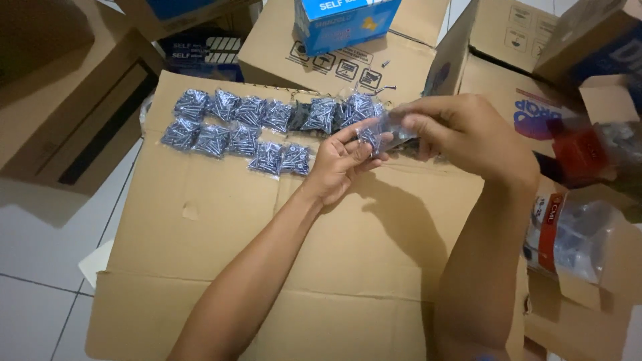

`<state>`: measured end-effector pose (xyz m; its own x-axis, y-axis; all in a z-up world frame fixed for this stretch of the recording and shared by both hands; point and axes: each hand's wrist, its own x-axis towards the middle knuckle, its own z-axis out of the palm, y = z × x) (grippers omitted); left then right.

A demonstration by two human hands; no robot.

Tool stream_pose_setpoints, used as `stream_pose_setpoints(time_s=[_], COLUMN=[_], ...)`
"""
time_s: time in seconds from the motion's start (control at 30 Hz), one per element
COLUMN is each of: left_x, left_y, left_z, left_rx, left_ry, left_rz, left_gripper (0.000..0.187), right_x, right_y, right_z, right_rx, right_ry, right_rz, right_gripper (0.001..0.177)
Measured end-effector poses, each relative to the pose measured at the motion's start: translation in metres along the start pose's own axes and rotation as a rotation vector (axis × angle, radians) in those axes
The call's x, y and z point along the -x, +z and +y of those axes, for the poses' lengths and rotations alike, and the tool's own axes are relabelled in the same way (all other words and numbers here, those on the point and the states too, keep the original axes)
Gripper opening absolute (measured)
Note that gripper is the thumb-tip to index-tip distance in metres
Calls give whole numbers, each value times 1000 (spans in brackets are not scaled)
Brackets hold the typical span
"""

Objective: The person is organizing and packaging small plastic bags of screws on a cardboard workspace.

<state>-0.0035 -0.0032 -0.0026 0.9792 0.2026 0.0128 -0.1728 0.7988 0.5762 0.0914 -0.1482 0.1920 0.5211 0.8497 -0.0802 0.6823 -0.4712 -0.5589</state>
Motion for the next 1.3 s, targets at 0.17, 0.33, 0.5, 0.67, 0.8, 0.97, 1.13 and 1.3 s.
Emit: stream_pose_setpoints(time_s=[0.17,0.33,0.5,0.67,0.8,0.97,1.13,1.3], left_x=[2,0,-2,-3,-3,-7,3,11], left_y=[-1,-6,-11,-10,-10,-20,-10,-22], left_z=[1,-1,-6,-4,2,15,57,100], left_rx=[21,85,114,85,121,160,234,206], left_ry=[26,-14,19,31,58,141,196,343], left_rz=[-44,-57,-65,-25,-5,23,-31,-114], left_gripper=[69,66,55,52,46,46,46,28], right_x=[-6,-6,-2,4,21,69,139,242], right_y=[7,14,11,6,-4,-31,-27,-16], right_z=[2,5,1,-5,-11,10,193,396], right_rx=[142,133,123,140,155,407,-30,231], right_ry=[38,-245,-286,-222,-272,-107,331,554], right_rz=[-76,118,110,46,130,287,350,276], right_gripper=[20,17,15,18,21,35,31,32])
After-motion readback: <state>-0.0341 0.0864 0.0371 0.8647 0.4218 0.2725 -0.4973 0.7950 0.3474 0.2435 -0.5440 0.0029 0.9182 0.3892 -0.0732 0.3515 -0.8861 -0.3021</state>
